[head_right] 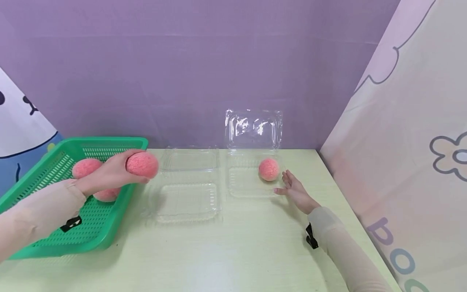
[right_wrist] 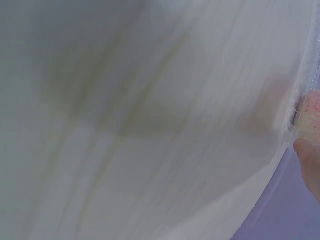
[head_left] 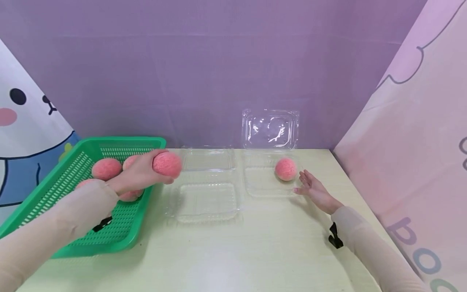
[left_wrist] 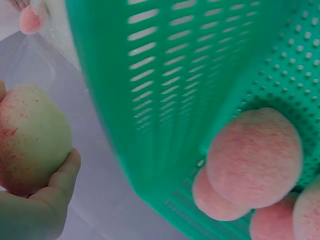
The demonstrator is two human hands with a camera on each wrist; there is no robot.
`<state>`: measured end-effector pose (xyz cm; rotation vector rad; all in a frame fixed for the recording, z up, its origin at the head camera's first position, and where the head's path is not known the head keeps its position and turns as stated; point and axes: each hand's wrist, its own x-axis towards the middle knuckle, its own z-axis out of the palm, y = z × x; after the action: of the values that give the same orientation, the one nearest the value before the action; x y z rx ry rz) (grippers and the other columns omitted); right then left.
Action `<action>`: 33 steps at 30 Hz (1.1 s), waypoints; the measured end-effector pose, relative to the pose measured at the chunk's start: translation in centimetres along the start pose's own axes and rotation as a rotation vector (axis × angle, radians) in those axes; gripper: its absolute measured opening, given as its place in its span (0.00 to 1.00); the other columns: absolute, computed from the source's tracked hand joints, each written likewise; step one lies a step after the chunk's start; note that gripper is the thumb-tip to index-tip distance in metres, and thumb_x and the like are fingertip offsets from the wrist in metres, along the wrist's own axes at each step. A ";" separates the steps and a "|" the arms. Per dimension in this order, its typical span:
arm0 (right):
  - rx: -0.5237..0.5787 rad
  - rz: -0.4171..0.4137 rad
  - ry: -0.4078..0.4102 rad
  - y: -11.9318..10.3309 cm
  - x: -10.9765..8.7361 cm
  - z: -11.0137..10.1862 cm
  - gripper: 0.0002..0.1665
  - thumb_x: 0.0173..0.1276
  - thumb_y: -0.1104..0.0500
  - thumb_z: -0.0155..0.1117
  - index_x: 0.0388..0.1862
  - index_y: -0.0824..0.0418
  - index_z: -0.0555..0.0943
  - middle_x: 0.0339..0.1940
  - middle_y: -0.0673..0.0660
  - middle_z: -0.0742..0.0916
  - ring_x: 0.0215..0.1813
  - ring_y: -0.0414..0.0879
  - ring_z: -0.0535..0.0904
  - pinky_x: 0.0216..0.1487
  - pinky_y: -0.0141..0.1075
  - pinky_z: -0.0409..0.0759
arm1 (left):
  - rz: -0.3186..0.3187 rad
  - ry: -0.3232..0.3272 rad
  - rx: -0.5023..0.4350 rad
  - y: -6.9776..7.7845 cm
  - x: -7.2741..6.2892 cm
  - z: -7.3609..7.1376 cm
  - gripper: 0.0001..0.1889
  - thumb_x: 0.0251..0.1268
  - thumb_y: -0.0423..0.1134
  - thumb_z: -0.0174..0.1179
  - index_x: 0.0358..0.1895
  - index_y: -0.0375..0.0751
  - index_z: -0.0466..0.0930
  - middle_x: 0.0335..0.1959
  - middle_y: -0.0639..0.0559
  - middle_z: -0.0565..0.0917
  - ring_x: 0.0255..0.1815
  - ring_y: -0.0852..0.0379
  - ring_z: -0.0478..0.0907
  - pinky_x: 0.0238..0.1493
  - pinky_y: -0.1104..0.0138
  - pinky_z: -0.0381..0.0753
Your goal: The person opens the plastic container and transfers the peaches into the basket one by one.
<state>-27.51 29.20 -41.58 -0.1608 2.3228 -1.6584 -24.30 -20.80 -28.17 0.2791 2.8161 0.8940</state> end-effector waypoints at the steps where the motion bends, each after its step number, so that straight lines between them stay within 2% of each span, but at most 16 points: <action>1: 0.001 0.000 0.000 0.0 0.0 0.0 0.56 0.64 0.60 0.59 0.71 0.64 0.27 0.74 0.63 0.42 0.74 0.60 0.37 0.71 0.54 0.41 | 0.000 0.007 0.010 -0.2 -0.2 -0.1 0.50 0.46 0.57 0.66 0.71 0.45 0.50 0.64 0.40 0.65 0.59 0.41 0.63 0.47 0.49 0.76; 6: 0.001 0.001 -0.002 -0.1 0.0 -0.1 0.57 0.63 0.59 0.60 0.71 0.64 0.27 0.74 0.63 0.42 0.74 0.59 0.37 0.72 0.53 0.41 | 0.026 0.043 0.017 -1.2 -0.9 -0.6 0.50 0.47 0.57 0.66 0.70 0.40 0.50 0.61 0.39 0.69 0.57 0.42 0.67 0.47 0.50 0.76; 8: -0.006 0.000 -0.001 -0.1 0.0 -0.2 0.58 0.63 0.58 0.60 0.71 0.64 0.27 0.74 0.63 0.42 0.74 0.59 0.37 0.72 0.53 0.41 | 0.025 0.039 -0.007 -1.6 -1.2 -0.9 0.50 0.47 0.55 0.67 0.70 0.40 0.49 0.58 0.39 0.70 0.49 0.45 0.73 0.44 0.54 0.78; 10: -0.006 -0.002 0.000 -0.1 0.0 -0.2 0.58 0.62 0.58 0.61 0.71 0.64 0.27 0.74 0.63 0.42 0.74 0.59 0.37 0.72 0.54 0.41 | 0.004 0.022 -0.046 -1.9 -1.4 -1.1 0.50 0.47 0.53 0.67 0.71 0.40 0.48 0.55 0.39 0.71 0.42 0.45 0.75 0.40 0.57 0.78; 13: -0.003 -0.003 -0.001 -0.1 -0.1 -0.3 0.58 0.62 0.58 0.61 0.71 0.65 0.27 0.74 0.63 0.42 0.74 0.59 0.37 0.71 0.54 0.41 | -0.011 0.023 -0.050 -2.3 -1.8 -1.2 0.49 0.47 0.52 0.68 0.70 0.40 0.50 0.53 0.39 0.72 0.38 0.47 0.74 0.34 0.62 0.77; 19: 0.001 -0.004 -0.009 0.0 -0.1 -0.2 0.57 0.63 0.59 0.60 0.71 0.65 0.27 0.74 0.63 0.42 0.74 0.59 0.37 0.71 0.54 0.41 | 0.031 0.058 -0.012 -3.0 -2.7 -1.4 0.46 0.47 0.50 0.68 0.67 0.39 0.53 0.53 0.37 0.73 0.44 0.46 0.74 0.36 0.60 0.78; 26: 0.007 -0.008 -0.015 0.0 -0.2 -0.2 0.58 0.63 0.58 0.61 0.71 0.64 0.27 0.74 0.63 0.41 0.74 0.59 0.36 0.71 0.55 0.41 | 0.015 0.066 -0.047 -4.0 -3.6 -1.9 0.43 0.49 0.50 0.67 0.67 0.42 0.55 0.54 0.40 0.72 0.49 0.44 0.72 0.36 0.57 0.80; 30: -0.004 -0.009 -0.011 0.0 -0.2 -0.2 0.59 0.62 0.57 0.61 0.71 0.63 0.27 0.74 0.63 0.41 0.74 0.60 0.37 0.71 0.55 0.41 | 0.075 0.123 -0.027 -4.9 -3.9 -2.3 0.40 0.48 0.47 0.68 0.65 0.41 0.60 0.53 0.42 0.74 0.50 0.45 0.72 0.37 0.57 0.80; 33: -0.010 -0.011 -0.010 0.0 -0.2 -0.2 0.59 0.62 0.57 0.62 0.71 0.63 0.27 0.74 0.63 0.41 0.74 0.60 0.37 0.71 0.55 0.42 | 0.113 0.147 -0.016 -5.6 -4.3 -2.6 0.40 0.47 0.44 0.70 0.63 0.36 0.61 0.54 0.40 0.73 0.49 0.44 0.72 0.37 0.57 0.80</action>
<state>-27.41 29.44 -41.51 -0.1840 2.3269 -1.6478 -21.45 -27.71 -28.87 0.3889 2.9509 0.9996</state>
